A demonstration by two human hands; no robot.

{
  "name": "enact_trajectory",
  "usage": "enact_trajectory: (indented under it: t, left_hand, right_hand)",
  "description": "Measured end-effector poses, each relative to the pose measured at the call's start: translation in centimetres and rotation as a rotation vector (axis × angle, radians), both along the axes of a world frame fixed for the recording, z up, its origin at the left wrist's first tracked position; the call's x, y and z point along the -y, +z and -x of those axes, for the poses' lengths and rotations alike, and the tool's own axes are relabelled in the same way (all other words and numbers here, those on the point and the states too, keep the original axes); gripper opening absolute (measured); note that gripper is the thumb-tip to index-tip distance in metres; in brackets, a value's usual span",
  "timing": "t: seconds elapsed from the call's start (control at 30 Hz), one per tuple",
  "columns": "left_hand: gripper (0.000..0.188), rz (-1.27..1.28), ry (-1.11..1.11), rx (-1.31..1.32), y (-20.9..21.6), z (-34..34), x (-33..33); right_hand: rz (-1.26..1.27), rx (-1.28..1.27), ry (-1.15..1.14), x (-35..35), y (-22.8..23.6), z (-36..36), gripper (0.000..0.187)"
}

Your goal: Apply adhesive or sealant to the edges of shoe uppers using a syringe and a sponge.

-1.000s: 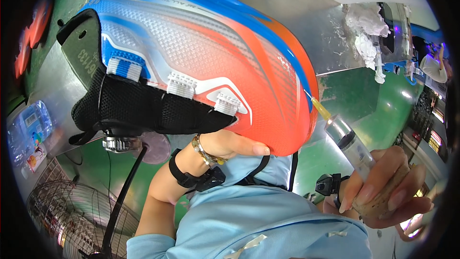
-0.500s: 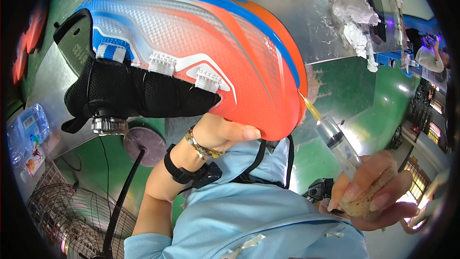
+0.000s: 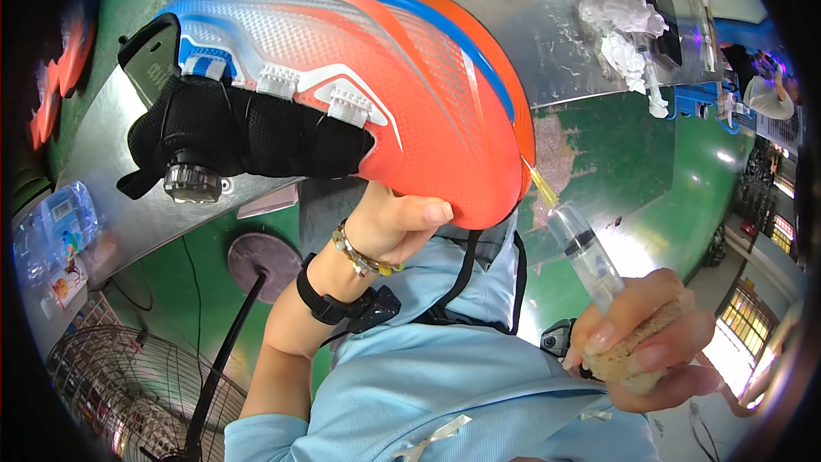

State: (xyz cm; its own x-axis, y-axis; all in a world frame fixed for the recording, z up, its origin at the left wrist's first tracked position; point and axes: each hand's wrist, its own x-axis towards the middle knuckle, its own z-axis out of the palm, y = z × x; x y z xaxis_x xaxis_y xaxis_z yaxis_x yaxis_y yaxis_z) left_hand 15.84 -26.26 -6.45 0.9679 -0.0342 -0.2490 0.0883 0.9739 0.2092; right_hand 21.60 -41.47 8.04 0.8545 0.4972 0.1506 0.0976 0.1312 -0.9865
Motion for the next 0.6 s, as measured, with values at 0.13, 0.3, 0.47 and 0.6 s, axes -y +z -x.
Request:
enact_trajectory:
  t: [0.13, 0.3, 0.47, 0.6]
  left_hand:
    - [0.065, -0.002, 0.042, -0.003, 0.7, -0.4, 0.4]
    - [0.064, 0.011, 0.054, 0.015, 0.2, -0.2, 0.7]
    - [0.063, 0.045, 0.064, 0.019, 0.0, -0.1, 0.6]
    - [0.075, -0.102, 0.036, 0.005, 0.1, 0.0, 0.3]
  right_hand:
    - [-0.044, 0.005, -0.033, 0.1, -0.3, 0.6, 0.059]
    - [-0.014, -0.024, 0.266, 1.8, 0.0, 0.0, 0.045]
    - [-0.111, -0.086, 0.13, 2.4, 0.0, 0.9, 0.042]
    - [-0.466, -0.03, -0.068, 3.1, 0.4, 0.3, 0.037]
